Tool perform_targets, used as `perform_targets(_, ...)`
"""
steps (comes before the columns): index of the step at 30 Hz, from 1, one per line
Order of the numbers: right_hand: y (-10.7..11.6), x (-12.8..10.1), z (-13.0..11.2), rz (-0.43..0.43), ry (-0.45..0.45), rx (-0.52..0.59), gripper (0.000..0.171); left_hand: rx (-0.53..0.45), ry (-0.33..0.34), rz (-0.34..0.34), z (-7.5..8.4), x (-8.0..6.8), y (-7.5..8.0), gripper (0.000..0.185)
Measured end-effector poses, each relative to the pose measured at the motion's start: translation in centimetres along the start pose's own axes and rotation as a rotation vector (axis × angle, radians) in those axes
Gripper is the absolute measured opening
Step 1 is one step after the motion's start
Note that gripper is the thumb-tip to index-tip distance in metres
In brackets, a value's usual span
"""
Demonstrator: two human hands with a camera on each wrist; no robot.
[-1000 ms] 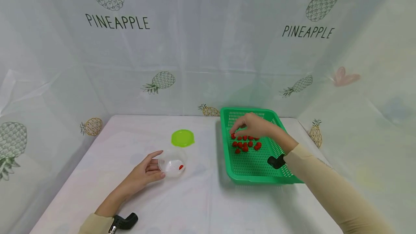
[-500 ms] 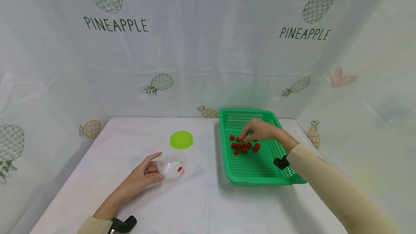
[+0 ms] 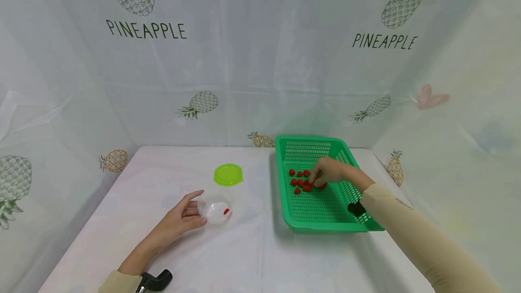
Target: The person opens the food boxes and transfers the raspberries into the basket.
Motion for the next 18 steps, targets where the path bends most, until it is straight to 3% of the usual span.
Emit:
perform_targets(10, -1.1, 0.4, 1.5, -0.007, -0.034, -0.05, 0.015, 0.005, 0.005, 0.005, -0.2, 0.2, -0.1, 0.087)
perform_targets(18, -1.2, 0.5, 1.5, -0.011, -0.005, -0.051, 0.013, 0.003, 0.008, 0.009, -0.3, 0.2, 0.0, 0.086)
Point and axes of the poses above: each hand's wrist, its own x-axis towards the middle knuckle, its own y-axis out of the back of the hand, z = x × y, the point moved 4 cm from there along x, towards the middle knuckle, and after that the axes turned 10 degrees about x, right-handed, at the moved point
